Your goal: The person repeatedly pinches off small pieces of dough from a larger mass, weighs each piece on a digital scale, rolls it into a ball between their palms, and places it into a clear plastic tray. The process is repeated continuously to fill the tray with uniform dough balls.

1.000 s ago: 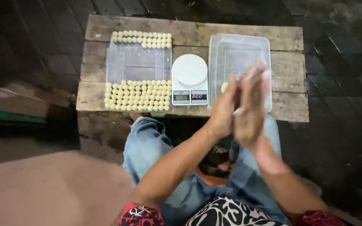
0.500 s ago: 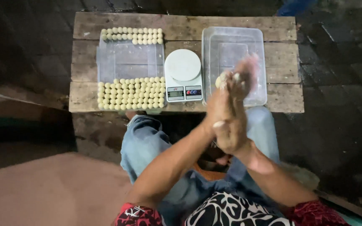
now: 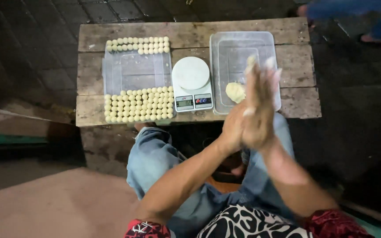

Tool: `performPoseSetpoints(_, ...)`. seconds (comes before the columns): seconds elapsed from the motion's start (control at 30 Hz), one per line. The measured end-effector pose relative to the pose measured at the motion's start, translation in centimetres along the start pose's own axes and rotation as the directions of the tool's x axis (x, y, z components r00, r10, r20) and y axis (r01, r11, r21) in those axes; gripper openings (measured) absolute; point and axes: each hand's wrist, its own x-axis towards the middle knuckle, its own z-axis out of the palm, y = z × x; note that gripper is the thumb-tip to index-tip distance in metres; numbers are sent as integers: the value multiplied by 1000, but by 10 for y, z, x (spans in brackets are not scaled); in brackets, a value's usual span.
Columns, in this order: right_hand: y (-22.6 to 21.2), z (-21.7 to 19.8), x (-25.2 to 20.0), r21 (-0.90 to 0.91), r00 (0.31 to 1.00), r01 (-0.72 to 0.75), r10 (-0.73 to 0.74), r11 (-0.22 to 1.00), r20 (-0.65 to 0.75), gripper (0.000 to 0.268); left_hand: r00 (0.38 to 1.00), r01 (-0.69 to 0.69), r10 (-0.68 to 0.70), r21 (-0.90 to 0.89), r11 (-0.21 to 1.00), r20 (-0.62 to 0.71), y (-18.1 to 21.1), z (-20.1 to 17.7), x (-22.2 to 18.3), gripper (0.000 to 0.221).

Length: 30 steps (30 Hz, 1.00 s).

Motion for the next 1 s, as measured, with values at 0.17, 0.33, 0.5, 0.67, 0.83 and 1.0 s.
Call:
performPoseSetpoints(0.17,11,9,-29,-47,995,-63,66,997,73,71,998,-42,48,168,985,-35,32,6,-2,61)
performPoseSetpoints(0.33,18,9,-20,-60,993,-48,54,997,109,67,897,-425,392,153,892,205,-96,-58,23,53)
performPoseSetpoints(0.5,45,-6,3,-102,997,-54,58,993,42,69,998,-3,-23,-405,914,-58,-40,-2,21,50)
performPoseSetpoints(0.67,48,5,5,-146,995,-40,53,989,86,65,828,-560,553,-200,804,-92,-46,16,27,64)
performPoseSetpoints(0.83,40,7,4,-225,992,-45,69,973,103,61,877,-479,454,-380,792,-159,-58,-4,24,52)
performPoseSetpoints(1.0,65,17,-28,-150,917,-370,386,917,99,74,894,207,-266,-195,959,-362,-62,-25,31,15)
